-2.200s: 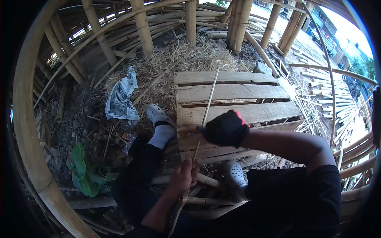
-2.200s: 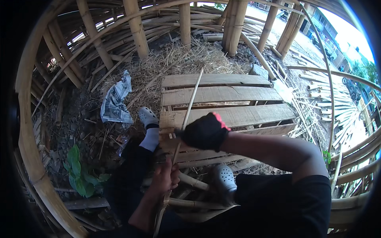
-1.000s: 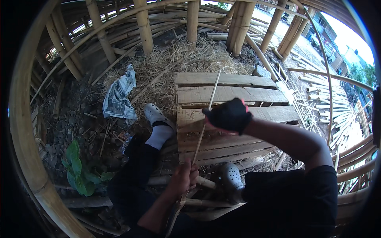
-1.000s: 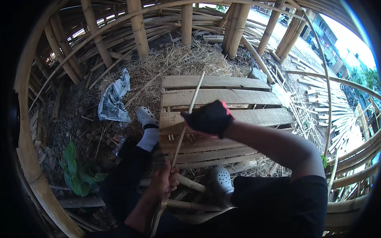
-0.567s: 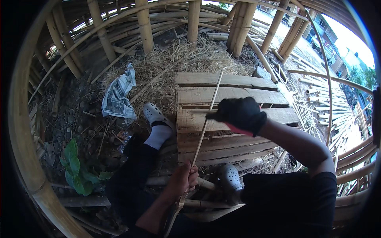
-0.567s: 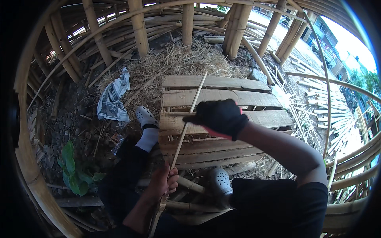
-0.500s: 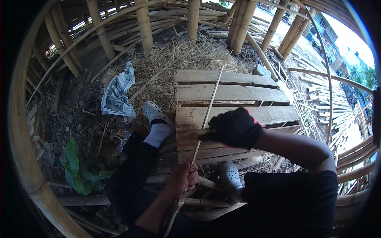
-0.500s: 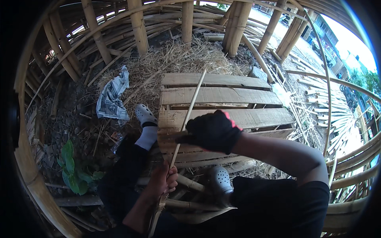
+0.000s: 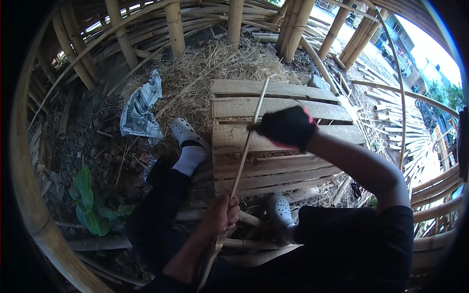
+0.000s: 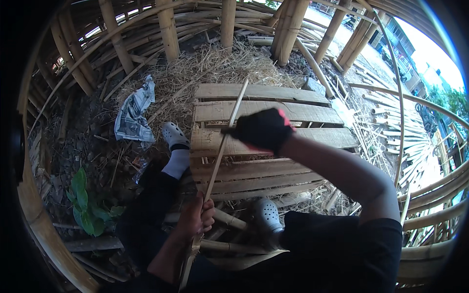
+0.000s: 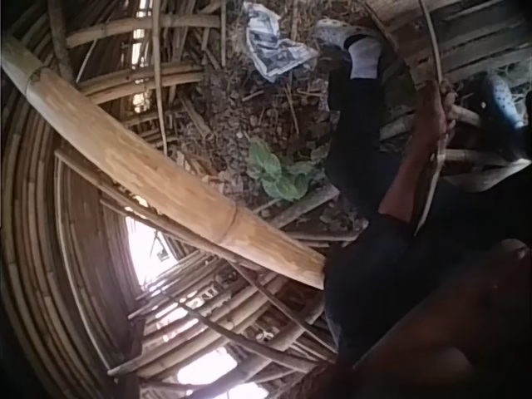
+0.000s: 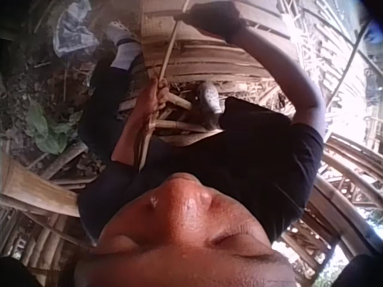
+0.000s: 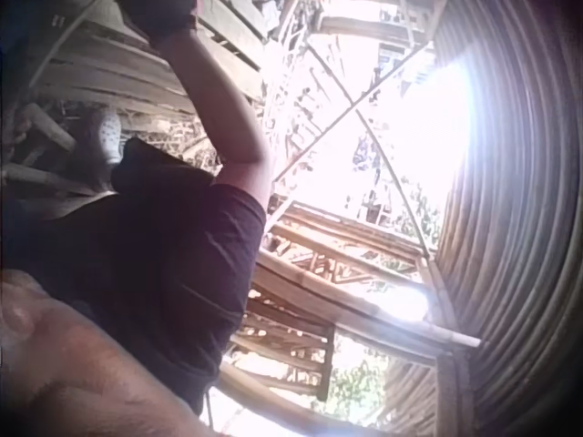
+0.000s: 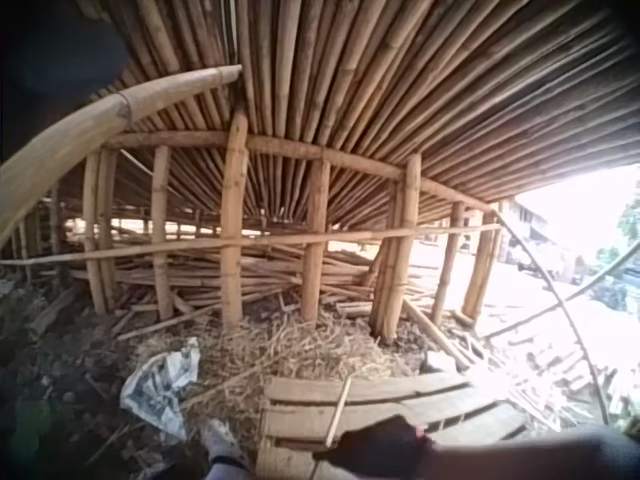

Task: Shaving a thin bamboo stick with a knife while sitting in a bamboo structure.

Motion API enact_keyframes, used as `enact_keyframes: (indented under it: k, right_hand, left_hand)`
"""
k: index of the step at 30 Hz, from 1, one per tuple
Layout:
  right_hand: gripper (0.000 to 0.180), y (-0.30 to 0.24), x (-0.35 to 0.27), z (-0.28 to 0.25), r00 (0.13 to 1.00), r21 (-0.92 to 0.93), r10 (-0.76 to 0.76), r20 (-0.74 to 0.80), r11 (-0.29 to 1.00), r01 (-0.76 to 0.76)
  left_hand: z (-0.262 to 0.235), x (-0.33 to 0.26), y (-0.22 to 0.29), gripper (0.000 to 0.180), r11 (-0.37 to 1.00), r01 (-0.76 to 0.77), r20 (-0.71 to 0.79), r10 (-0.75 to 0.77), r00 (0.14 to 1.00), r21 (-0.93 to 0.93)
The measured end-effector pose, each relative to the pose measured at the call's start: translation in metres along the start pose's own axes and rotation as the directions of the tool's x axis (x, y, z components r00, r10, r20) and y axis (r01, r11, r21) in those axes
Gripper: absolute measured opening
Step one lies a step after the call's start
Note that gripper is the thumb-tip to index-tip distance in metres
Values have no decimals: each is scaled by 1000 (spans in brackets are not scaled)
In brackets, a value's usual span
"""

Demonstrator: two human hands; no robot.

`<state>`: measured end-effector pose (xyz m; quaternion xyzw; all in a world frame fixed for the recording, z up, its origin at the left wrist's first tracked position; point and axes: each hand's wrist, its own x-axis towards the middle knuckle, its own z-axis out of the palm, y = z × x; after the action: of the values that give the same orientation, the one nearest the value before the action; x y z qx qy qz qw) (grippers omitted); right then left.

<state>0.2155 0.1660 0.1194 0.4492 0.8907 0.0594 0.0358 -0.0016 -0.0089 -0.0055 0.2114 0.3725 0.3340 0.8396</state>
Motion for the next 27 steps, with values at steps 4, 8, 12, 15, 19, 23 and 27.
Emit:
enact_keyframes:
  k: [4,8,12,15,19,23,27]
  right_hand:
    - [53,-6,11,-14,990,-69,65,127,996,-56]
    - [48,-34,-22,11,992,-31,-118,44,992,119]
    - [50,9,12,-3,994,-125,37,100,992,-25]
    - [51,-30,-4,-3,977,2,-21,213,1000,21]
    - [32,5,0,9,950,-116,-312,-25,945,307]
    - [26,-29,-6,6,987,-137,-136,89,979,148]
    - [56,10,11,3,994,-123,-92,57,987,99]
  left_hand:
    - [-5,2,1,49,999,-10,-33,11,999,38]
    - [-1,3,0,49,995,-68,3,68,998,74]
    - [-2,1,4,50,999,29,1,-29,1000,15]
    - [-6,6,3,51,1000,27,36,-27,999,8]
    - [-7,6,1,50,1000,-3,25,3,1000,-5]
    - [-6,5,5,50,998,40,-32,-42,999,-52]
    - [-10,4,-4,50,999,48,11,-47,999,-24]
